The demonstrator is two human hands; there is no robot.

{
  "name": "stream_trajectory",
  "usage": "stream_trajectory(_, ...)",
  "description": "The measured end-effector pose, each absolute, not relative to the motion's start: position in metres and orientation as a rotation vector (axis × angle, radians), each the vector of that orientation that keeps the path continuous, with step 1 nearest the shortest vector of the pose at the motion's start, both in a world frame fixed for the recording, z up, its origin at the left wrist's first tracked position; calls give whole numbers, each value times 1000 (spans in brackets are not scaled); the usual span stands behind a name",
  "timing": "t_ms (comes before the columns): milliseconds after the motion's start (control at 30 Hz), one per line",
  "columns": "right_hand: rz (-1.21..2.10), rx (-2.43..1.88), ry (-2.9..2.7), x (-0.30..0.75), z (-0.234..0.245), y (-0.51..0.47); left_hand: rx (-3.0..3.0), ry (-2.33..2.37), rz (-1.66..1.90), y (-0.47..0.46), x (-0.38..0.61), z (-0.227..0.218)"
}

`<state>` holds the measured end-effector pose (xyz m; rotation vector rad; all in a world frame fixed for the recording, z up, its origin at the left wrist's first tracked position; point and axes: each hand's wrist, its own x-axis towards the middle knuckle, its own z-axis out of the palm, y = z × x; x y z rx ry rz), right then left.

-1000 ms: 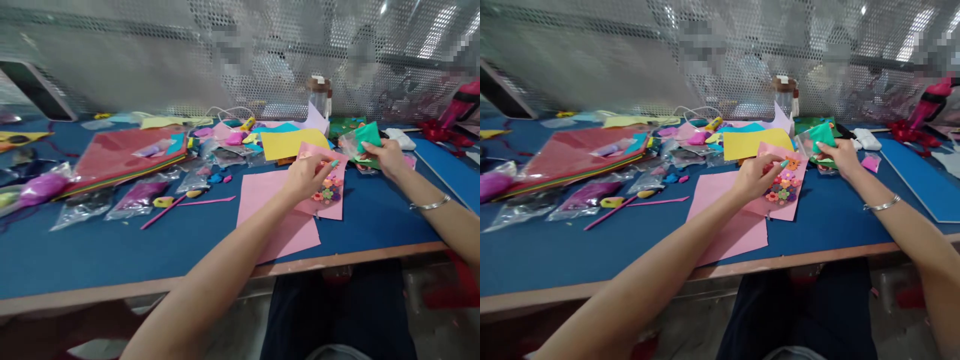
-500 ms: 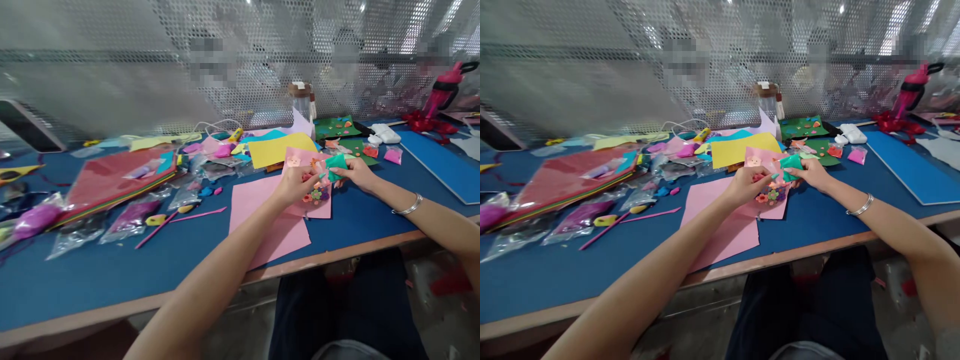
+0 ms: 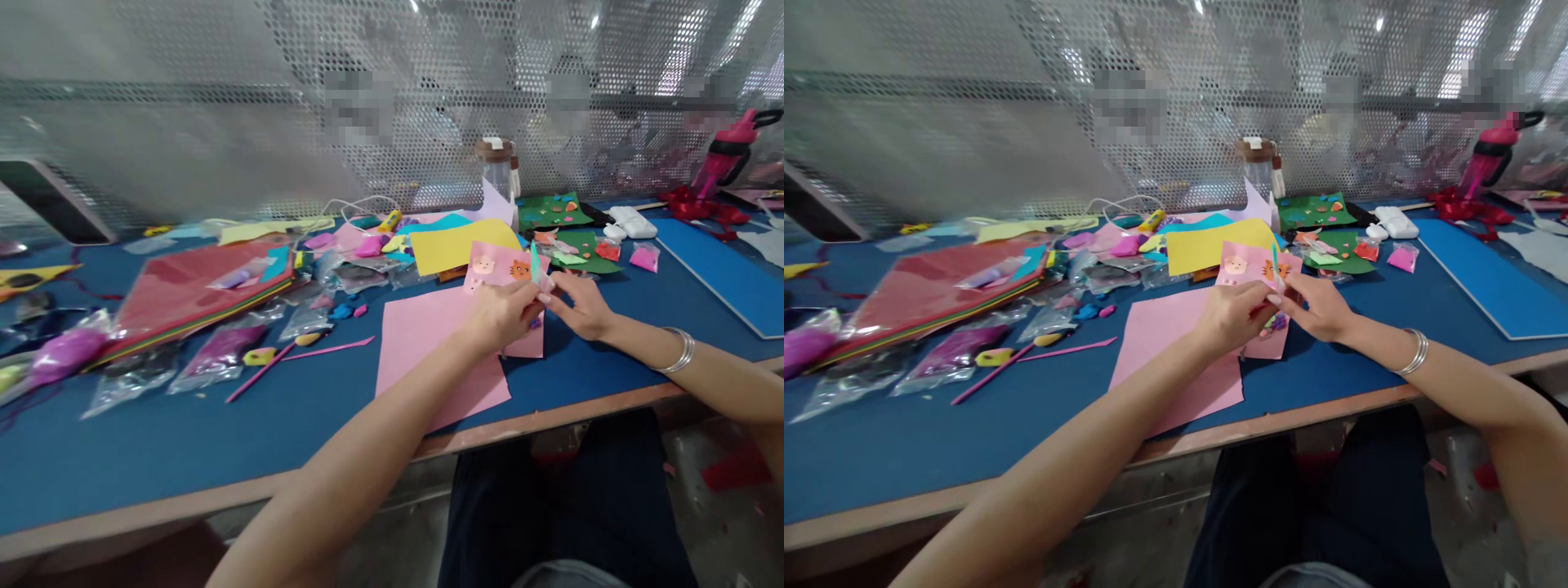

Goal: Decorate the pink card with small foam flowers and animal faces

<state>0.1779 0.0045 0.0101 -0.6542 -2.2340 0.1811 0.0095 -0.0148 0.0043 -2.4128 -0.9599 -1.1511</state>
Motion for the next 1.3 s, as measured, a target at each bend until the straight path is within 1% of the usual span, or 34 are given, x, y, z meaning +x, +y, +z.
stream_trajectory(100,140,-582,-2280,178,10,3,-2511,-949,-1174,-18,13,5)
stream_trajectory(167,273,-563,-2290,180,10,5,-2647,-1024,-1240,-19,14,8)
stream_trajectory(300,675,-678,-2290,182,10,9,-2915,-1170,-1280,-20,13,12)
stream_trajectory(367,740,-697,-2272,181,10,10,-2965,-1203,-1314,-19,12,12)
stream_trajectory(467,602,-686,-2239,179,12,6,-2826,-1187,-1357,-18,10,12)
stream_trajectory(600,185,-681,-2184,178,14,-1,-2463,-1066,-1202,-14,5,12)
stream_trajectory(667,7,-657,-2158,177,14,-2,-2374,-1087,-1149,-11,1,12)
stream_trajectory(733,-102,-625,-2159,178,12,0,-2342,-1153,-1106,-9,-1,10)
stream_trajectory(833,-112,-621,-2221,178,9,2,-2296,-1175,-1069,-7,-2,8)
stream_trajectory(1000,-2,-654,-2275,178,10,0,-2205,-983,-1060,-10,-2,10)
stream_trajectory(1200,-15,-622,-2252,177,9,-1,-2228,-907,-939,-11,-3,13)
stream_trajectory(1300,-73,-609,-2221,177,8,-1,-2273,-921,-924,-10,-2,11)
